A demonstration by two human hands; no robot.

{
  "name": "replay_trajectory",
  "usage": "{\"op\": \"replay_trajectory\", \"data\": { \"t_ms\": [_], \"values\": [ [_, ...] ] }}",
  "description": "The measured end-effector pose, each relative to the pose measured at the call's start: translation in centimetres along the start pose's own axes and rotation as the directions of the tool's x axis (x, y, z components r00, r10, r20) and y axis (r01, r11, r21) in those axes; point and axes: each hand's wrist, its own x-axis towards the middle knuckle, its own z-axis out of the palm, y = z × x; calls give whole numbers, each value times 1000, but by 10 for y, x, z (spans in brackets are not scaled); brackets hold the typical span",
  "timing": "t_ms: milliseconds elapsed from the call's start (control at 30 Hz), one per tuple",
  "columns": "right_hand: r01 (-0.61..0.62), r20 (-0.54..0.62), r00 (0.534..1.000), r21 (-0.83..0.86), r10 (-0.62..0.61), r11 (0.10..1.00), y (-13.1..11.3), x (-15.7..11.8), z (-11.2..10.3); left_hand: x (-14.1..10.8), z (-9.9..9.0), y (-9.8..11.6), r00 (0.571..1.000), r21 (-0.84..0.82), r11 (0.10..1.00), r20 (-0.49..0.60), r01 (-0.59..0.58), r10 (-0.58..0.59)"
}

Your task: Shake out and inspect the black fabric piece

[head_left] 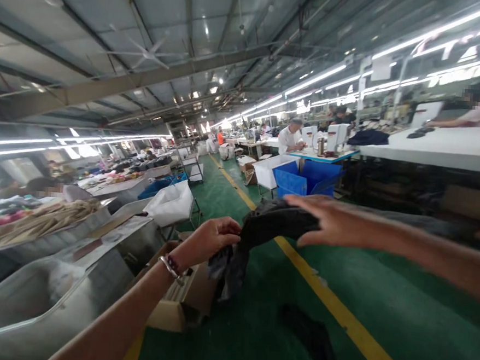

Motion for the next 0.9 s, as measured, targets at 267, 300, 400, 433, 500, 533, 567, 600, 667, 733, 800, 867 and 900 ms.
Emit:
{"op": "replay_trajectory", "data": {
  "t_ms": [267,300,400,433,500,533,567,600,667,733,800,867,900],
  "values": [
    [-19,238,965,493,-113,870,1,-25,70,-23,81,32,957,-187,969,269,159,-105],
    [-36,246,964,490,-99,871,9,-33,69,-22,88,30,959,-147,977,261,156,-114],
    [-100,279,959,487,-46,868,32,-53,63,-17,110,28,983,109,992,167,59,-76],
    [-132,301,953,487,-23,864,39,-58,61,-15,118,29,990,220,975,132,25,-55],
    [-196,354,935,485,14,852,49,-68,61,-10,134,33,998,453,891,60,-24,-4],
    [-215,371,928,490,21,845,52,-72,61,-8,142,35,999,562,826,24,-41,34],
    [-217,372,928,501,18,838,55,-77,62,-5,149,37,996,665,745,-12,-55,84],
    [-208,360,933,515,11,832,57,-81,64,-3,154,38,989,754,654,-38,-66,143],
    [-183,324,946,536,-1,824,64,-90,67,-1,159,36,958,892,442,-43,-91,284],
    [-179,306,952,527,11,831,78,-99,71,-6,150,24,905,973,201,15,-110,426],
    [-215,293,953,484,74,848,100,-110,76,-22,127,1,865,998,44,20,-49,502],
    [-284,268,946,405,183,869,128,-120,82,-44,97,-28,855,983,61,-179,172,486],
    [-328,245,936,352,251,877,140,-125,85,-55,86,-41,859,948,134,-319,289,400]
  ]
}}
